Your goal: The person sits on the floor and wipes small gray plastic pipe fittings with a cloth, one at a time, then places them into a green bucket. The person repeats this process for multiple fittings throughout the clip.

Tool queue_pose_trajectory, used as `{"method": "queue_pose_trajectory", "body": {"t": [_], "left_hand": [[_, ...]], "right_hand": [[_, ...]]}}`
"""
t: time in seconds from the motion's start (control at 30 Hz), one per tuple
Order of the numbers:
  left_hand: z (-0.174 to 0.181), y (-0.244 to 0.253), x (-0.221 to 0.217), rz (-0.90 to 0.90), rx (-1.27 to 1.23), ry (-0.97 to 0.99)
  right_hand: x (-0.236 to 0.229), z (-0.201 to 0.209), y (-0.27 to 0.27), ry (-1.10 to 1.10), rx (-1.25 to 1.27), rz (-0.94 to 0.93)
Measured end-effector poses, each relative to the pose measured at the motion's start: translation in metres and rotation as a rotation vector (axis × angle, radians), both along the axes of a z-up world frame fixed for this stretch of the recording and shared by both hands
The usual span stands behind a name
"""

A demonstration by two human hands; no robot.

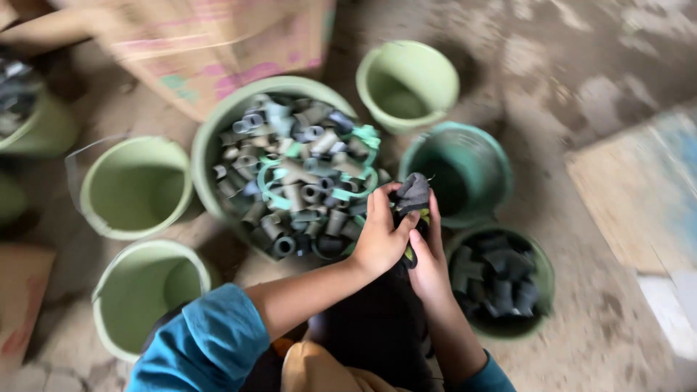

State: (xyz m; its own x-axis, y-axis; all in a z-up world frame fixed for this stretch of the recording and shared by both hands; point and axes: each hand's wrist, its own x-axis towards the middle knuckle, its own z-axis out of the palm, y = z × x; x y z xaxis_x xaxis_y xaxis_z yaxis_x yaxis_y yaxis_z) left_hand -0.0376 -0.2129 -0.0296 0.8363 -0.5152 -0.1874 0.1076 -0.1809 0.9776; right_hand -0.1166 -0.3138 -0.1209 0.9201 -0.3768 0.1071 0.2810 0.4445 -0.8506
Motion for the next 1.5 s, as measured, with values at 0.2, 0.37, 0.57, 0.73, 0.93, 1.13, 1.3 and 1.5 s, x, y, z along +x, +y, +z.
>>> {"method": "queue_pose_trajectory", "body": {"t": [0.2,0.37,0.57,0.73,0.93,1.13,1.3,1.5], "left_hand": [[0.018,0.104,0.047,0.195,0.019,0.096],[-0.009,0.194,0.080,0.207,0.041,0.284],[-0.108,0.279,0.157,0.167,0.328,0.046],[-0.233,0.285,0.221,-0.065,1.011,-0.512],[-0.295,0.268,0.276,-0.670,1.453,-0.868],[-0.362,0.244,0.298,-0.720,1.569,-0.986],[-0.374,0.234,0.292,-0.754,1.639,-0.857],[-0.398,0.252,0.288,-0.622,1.558,-1.070]], "right_hand": [[0.078,0.053,0.073,0.129,-0.019,0.276],[0.106,0.053,0.116,0.549,0.245,0.347],[0.117,0.083,0.147,0.815,0.513,0.447],[0.125,0.098,0.159,0.879,0.557,0.436],[0.137,0.062,0.148,0.948,0.457,0.580],[0.147,0.027,0.136,1.091,0.504,0.587],[0.151,0.035,0.142,1.051,0.503,0.583],[0.147,0.042,0.140,1.034,0.495,0.572]]}}
